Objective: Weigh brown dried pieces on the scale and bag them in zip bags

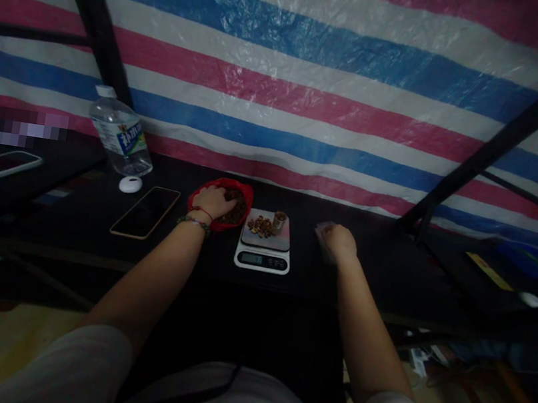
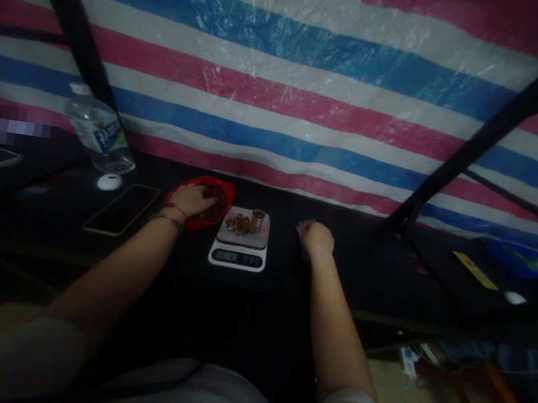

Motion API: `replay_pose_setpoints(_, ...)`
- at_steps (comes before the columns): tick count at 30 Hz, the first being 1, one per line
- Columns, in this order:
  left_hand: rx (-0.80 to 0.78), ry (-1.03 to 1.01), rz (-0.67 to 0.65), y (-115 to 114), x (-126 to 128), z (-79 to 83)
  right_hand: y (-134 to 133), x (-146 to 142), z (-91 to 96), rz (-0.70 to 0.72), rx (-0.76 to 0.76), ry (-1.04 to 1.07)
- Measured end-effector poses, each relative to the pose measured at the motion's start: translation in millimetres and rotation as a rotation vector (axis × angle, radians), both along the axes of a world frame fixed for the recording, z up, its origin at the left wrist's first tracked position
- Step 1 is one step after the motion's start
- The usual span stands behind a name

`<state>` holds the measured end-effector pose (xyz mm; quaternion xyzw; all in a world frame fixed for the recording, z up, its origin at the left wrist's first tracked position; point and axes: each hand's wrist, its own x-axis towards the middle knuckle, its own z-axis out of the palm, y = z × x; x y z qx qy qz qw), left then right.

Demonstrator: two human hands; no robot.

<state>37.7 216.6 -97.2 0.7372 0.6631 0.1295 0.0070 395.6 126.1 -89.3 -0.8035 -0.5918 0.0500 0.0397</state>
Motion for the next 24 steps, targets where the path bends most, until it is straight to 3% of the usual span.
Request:
replay_pose_setpoints(5, -0.048, -0.025, -0.067, 0.3, -0.8, 0.3, 1.3, -1.4, -5.3, 0.017, -0.022, -0.014)
replay_pose_setpoints(11, -0.092, -0.034, 0.011, 10.9, -12.4, -6.8, 4.4, 0.9, -6.2, 0.005, -0.031, 0.002)
replay_pose_setpoints(16, -0.016, -0.086, 0.073, 18.4, -19.8, -11.7, 5.0, 4.1, -4.2, 0.003, -0.037, 0.009)
replay_pose_setpoints(24, 0.094, -0.146, -0.020, 19.6, -19.3, -13.2, -0.8, -6.8, -1.6, 0.014, -0.017, -0.022)
